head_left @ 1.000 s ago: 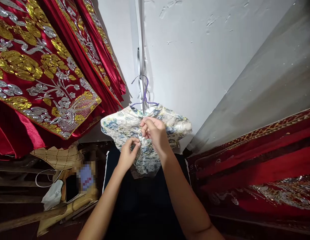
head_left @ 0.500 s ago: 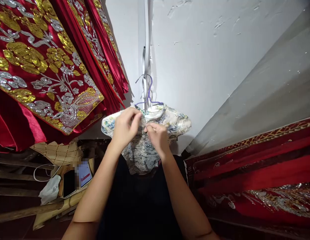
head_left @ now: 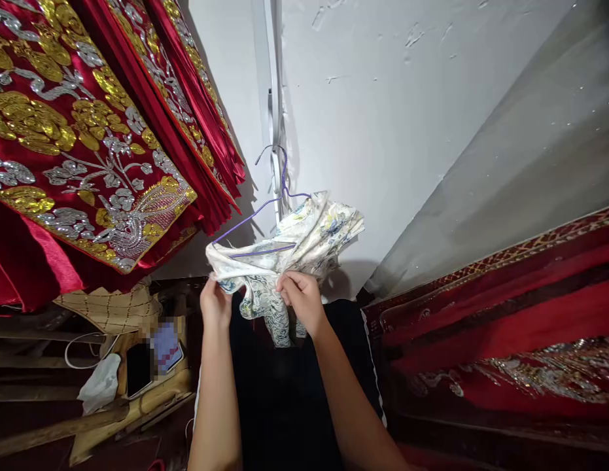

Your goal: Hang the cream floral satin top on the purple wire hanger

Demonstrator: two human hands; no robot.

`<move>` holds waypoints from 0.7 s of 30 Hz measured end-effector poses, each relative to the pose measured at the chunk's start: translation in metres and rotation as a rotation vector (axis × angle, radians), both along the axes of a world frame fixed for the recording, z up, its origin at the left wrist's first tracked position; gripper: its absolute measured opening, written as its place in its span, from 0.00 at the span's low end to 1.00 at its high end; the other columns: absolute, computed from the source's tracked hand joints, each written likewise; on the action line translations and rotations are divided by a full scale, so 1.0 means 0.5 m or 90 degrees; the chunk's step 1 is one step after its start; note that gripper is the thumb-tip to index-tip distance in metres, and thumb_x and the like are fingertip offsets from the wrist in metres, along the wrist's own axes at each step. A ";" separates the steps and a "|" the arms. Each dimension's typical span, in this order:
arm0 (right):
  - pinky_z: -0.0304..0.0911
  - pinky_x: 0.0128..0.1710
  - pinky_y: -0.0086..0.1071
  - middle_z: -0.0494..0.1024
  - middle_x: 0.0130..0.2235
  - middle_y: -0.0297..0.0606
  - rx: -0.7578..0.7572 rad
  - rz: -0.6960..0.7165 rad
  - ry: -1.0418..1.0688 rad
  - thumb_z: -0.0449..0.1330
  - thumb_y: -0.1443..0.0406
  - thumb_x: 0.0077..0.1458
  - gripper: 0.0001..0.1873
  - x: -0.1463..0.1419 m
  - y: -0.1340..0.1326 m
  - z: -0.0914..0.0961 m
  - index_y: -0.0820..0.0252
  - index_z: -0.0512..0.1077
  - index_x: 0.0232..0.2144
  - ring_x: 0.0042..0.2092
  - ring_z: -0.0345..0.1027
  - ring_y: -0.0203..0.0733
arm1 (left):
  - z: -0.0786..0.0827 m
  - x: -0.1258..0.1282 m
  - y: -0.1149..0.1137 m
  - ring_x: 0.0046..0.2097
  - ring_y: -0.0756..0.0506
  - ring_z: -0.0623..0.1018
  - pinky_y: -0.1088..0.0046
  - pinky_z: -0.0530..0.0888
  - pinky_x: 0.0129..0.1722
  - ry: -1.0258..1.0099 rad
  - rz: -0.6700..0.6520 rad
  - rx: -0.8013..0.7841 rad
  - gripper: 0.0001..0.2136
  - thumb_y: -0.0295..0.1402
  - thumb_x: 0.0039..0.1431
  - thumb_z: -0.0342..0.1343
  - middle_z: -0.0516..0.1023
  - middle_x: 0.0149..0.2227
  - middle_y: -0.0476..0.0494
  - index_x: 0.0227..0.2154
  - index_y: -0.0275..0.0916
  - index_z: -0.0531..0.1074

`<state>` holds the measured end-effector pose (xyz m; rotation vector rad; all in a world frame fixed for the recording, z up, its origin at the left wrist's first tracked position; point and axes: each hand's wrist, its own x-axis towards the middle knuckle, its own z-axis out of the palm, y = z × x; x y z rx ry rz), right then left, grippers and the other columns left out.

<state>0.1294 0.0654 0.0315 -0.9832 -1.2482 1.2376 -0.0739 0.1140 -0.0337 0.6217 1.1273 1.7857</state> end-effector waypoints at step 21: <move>0.63 0.44 0.38 0.77 0.36 0.41 -0.013 -0.068 -0.173 0.52 0.45 0.63 0.25 0.132 0.013 -0.058 0.58 0.74 0.33 0.40 0.68 0.47 | 0.120 0.200 -0.118 0.43 0.42 0.74 0.69 0.70 0.48 0.258 -0.356 0.132 0.12 0.43 0.61 0.61 0.77 0.38 0.42 0.31 0.38 0.78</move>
